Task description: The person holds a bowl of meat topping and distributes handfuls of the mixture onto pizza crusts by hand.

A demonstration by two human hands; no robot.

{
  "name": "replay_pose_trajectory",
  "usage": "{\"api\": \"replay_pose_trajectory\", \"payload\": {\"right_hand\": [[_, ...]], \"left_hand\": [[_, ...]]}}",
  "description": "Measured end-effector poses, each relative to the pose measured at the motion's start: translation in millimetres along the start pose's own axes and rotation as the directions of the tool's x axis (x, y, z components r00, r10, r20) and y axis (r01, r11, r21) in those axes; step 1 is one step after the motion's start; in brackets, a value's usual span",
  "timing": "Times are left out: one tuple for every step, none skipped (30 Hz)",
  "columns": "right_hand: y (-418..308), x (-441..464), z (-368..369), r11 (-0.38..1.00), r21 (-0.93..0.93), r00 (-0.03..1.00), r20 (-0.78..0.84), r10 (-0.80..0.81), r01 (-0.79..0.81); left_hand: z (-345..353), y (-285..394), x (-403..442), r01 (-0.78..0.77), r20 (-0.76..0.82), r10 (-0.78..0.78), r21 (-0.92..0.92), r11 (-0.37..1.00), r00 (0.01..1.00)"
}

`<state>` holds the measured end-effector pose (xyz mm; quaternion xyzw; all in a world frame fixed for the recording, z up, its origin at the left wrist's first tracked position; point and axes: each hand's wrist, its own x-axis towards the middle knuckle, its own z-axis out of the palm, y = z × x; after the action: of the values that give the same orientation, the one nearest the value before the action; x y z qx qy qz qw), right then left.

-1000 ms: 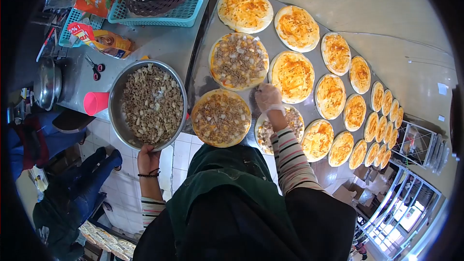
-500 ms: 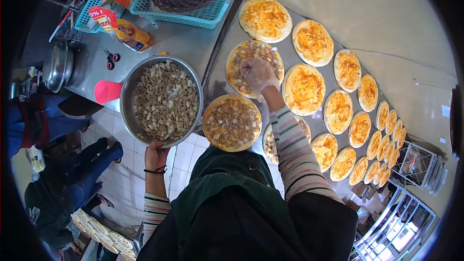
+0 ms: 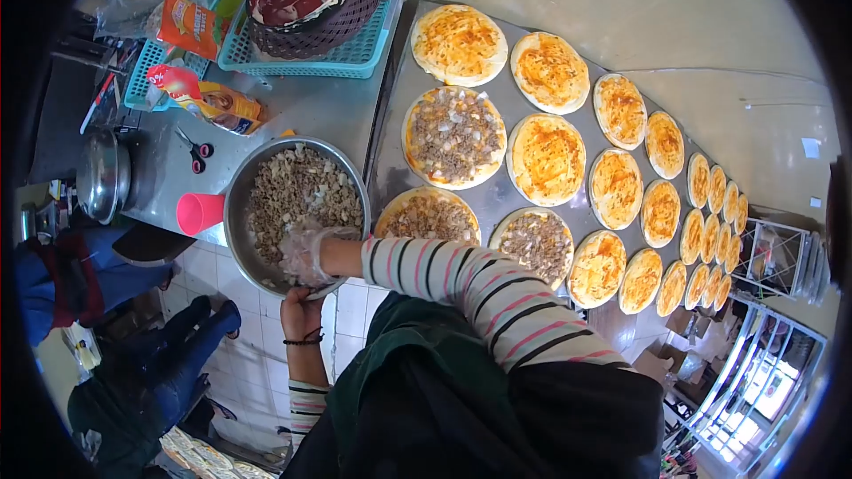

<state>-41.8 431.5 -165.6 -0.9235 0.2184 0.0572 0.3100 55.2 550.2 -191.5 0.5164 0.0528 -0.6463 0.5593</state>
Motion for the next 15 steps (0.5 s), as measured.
{"api": "replay_pose_trajectory", "payload": {"right_hand": [[2,-6,-5,0.997,-0.055,0.993,0.100,0.060,-0.054],[3,-10,-9,0.988,-0.115,0.972,0.198,0.124,-0.102],[12,-4,16,0.987,-0.137,0.996,0.009,0.090,-0.088],[11,2,29,0.986,-0.138,0.995,0.007,0.098,-0.096],[9,8,38,0.967,-0.221,0.992,-0.032,0.121,-0.125],[8,13,45,0.942,-0.300,0.988,-0.072,0.139,-0.154],[10,18,50,0.940,-0.299,0.986,-0.078,0.146,-0.163],[12,24,55,0.946,-0.316,0.997,-0.048,0.053,-0.066],[12,25,54,0.943,-0.331,0.999,-0.016,-0.040,0.033],[15,27,52,0.944,-0.330,0.999,-0.022,-0.034,0.025],[23,30,48,0.985,-0.172,0.998,-0.058,0.008,-0.018],[30,31,42,0.999,-0.011,0.995,-0.084,0.052,-0.053],[29,19,23,0.998,-0.010,0.995,-0.084,0.057,-0.058],[22,-2,-11,0.826,0.525,0.973,0.021,0.230,-0.206],[19,-15,-30,0.373,0.876,0.929,0.189,0.320,-0.307]], "left_hand": [[-2,1,1,0.005,0.005,-0.005,0.002,1.000,1.000],[-3,2,3,0.040,0.017,-0.040,-0.021,0.999,0.999],[-4,2,4,0.077,0.028,-0.076,-0.044,0.996,0.997],[-3,3,4,0.083,0.034,-0.081,-0.041,0.996,0.996],[1,3,2,0.089,0.027,-0.087,-0.060,0.994,0.996],[3,4,1,0.094,0.018,-0.093,-0.078,0.992,0.995],[-1,3,4,0.097,0.024,-0.096,-0.071,0.993,0.995],[-8,1,8,0.098,-0.013,-0.099,-0.060,0.993,0.995],[-5,2,8,0.100,-0.052,-0.102,-0.048,0.994,0.993],[-3,5,5,0.102,-0.047,-0.104,-0.041,0.994,0.993],[0,8,3,0.088,-0.041,-0.089,-0.029,0.996,0.995],[5,10,0,0.073,-0.035,-0.074,-0.022,0.997,0.997],[1,9,2,0.077,-0.033,-0.078,-0.020,0.997,0.996],[-5,9,5,0.089,-0.010,-0.089,-0.024,0.996,0.996],[-5,10,6,0.102,0.020,-0.101,-0.023,0.995,0.995]]}}
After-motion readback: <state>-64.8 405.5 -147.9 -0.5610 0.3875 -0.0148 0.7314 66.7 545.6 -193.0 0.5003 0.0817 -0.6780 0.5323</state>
